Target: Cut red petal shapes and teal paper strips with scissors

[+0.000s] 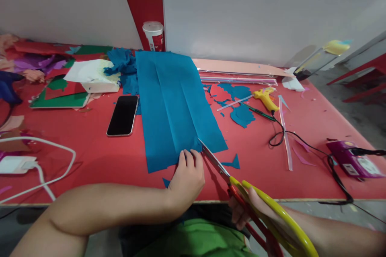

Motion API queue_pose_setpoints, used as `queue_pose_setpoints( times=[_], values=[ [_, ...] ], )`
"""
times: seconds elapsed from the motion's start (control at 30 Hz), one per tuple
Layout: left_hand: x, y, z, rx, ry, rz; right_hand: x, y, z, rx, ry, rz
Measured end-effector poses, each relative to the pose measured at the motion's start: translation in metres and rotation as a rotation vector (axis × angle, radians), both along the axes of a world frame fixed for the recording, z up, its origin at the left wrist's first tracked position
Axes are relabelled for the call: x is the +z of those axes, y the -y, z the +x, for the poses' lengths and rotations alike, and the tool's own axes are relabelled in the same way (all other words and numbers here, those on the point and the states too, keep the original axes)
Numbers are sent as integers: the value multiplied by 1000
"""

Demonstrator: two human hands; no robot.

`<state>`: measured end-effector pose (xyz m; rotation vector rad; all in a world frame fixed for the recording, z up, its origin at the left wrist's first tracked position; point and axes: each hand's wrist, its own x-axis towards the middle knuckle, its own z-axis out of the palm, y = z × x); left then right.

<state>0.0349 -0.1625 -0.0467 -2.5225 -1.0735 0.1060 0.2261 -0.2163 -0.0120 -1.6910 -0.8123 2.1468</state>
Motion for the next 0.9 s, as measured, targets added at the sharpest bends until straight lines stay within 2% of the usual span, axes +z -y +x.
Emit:
queue_pose_setpoints(
  times=[0.1, 0.2, 0.47, 0.73, 0.9],
  values=[
    [0, 1, 0, -6, 9, 8, 7, -7, -4, 6, -56, -141],
    [0, 1, 0, -8, 13, 1, 8, -12, -9, 13, -56, -188],
    [1, 0, -1, -14, 9, -1, 12, -25, -23, 7, 27, -213],
    [2, -1, 0, -27, 7, -6, -3, -27, -32, 20, 85, -156],
    [-2, -1, 1, -32, 16, -22, 0, -23, -40, 29, 124, -173]
  ],
)
